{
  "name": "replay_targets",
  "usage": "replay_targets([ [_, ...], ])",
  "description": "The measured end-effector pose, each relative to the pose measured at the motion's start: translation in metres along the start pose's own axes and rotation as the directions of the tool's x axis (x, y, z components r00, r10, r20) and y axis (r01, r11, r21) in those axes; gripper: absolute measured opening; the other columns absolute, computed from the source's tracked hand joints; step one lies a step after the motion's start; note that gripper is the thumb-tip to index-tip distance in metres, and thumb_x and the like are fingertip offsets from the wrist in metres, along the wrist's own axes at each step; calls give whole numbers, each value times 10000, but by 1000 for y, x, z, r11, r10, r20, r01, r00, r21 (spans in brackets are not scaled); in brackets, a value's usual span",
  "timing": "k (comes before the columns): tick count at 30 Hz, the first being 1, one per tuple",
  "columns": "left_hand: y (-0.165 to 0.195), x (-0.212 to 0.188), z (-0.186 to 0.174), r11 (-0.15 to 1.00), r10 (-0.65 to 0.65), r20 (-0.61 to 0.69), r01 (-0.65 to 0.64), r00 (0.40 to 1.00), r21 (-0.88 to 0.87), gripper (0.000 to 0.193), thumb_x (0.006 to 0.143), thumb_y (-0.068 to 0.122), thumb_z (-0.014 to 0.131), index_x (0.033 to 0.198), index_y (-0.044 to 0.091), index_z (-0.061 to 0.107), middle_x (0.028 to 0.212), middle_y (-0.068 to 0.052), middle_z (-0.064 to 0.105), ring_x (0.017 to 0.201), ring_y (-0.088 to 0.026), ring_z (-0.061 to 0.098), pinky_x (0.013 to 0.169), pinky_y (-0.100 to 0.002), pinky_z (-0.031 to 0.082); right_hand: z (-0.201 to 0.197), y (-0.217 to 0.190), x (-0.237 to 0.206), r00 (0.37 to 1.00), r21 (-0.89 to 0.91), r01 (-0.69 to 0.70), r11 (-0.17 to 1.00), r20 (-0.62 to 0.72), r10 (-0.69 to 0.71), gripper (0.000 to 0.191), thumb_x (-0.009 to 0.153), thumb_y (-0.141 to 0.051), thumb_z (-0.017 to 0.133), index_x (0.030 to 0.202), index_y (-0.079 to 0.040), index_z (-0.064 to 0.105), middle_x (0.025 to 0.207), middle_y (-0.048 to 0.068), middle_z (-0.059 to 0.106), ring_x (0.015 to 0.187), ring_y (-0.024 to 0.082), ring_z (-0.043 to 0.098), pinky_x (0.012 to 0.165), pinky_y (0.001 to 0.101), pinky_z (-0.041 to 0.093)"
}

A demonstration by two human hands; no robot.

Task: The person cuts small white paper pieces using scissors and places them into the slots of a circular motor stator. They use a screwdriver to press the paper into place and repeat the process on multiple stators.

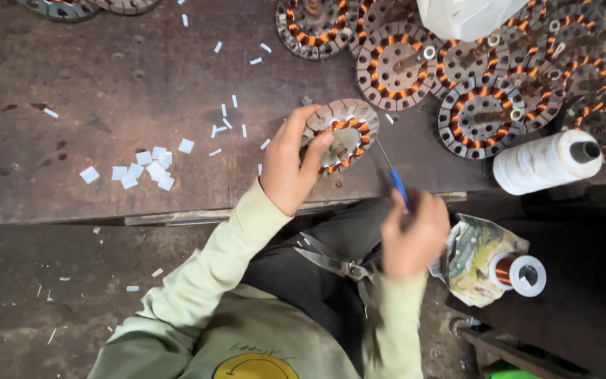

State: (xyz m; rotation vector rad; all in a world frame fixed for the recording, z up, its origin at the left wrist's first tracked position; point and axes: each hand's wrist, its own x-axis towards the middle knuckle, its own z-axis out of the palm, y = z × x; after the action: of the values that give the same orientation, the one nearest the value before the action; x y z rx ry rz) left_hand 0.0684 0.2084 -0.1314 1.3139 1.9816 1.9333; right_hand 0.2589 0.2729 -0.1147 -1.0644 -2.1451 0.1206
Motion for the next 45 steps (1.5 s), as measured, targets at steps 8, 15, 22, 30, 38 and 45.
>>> replay_targets([
  [8, -5, 13, -17, 999, 38, 123, -37, 992, -12, 374, 1057, 221, 651, 1360, 25, 557, 1164, -201, 695, 1090, -359, 720, 929, -402, 559, -35, -60, -32, 957, 276, 46, 960, 262, -121, 111, 855, -77, 742, 883, -20, 652, 816, 152, 592, 761, 374, 607, 667, 441, 475],
  [15, 27, -18, -57, 999, 29, -5, -29, 1000, 42, 349, 1052, 119, 635, 1381, 21, 573, 1201, -158, 674, 1063, -260, 709, 878, -326, 567, 35, -70, -32, 987, 296, 98, 950, 91, -130, 216, 896, -154, 788, 871, -36, 608, 815, 126, 596, 762, 354, 621, 676, 453, 488],
  [22, 3, -134, -94, 965, -225, -18, 225, 974, 137, 259, 979, 75, 668, 1235, 33, 666, 1032, -109, 721, 899, -225, 704, 818, -323, 556, 44, -45, -79, 995, 317, 84, 945, 23, -96, 400, 855, -269, 825, 1078, 7, 640, 945, 180, 625, 859, 395, 626, 726, 449, 502],
  [30, -101, -256, -76, 740, -672, 452, 557, 587, 378, 518, 953, 507, 645, 1303, 124, 641, 1201, -196, 689, 1151, -379, 647, 982, -436, 491, 46, 15, -178, 981, -75, -30, 997, 190, 43, 354, 901, -355, 743, 1047, -37, 684, 1036, 171, 637, 931, 399, 595, 791, 483, 487],
  [38, -97, -254, -90, 878, -434, 548, 198, 715, 436, 474, 888, 528, 676, 1084, 104, 759, 1100, -167, 745, 1031, -377, 714, 910, -428, 554, 23, 47, -228, 981, -151, -70, 986, 166, 95, 361, 859, -365, 727, 1081, -82, 703, 1058, 176, 628, 904, 405, 576, 752, 490, 483],
  [45, 58, -141, -195, 887, 263, 441, -395, 858, 238, 197, 828, 212, 787, 1015, 166, 745, 979, -25, 758, 938, -160, 754, 842, -307, 583, -30, 56, -206, 877, 15, -156, 988, 462, 131, 300, 802, -329, 802, 1001, -110, 754, 965, 134, 656, 840, 387, 601, 746, 472, 506],
])
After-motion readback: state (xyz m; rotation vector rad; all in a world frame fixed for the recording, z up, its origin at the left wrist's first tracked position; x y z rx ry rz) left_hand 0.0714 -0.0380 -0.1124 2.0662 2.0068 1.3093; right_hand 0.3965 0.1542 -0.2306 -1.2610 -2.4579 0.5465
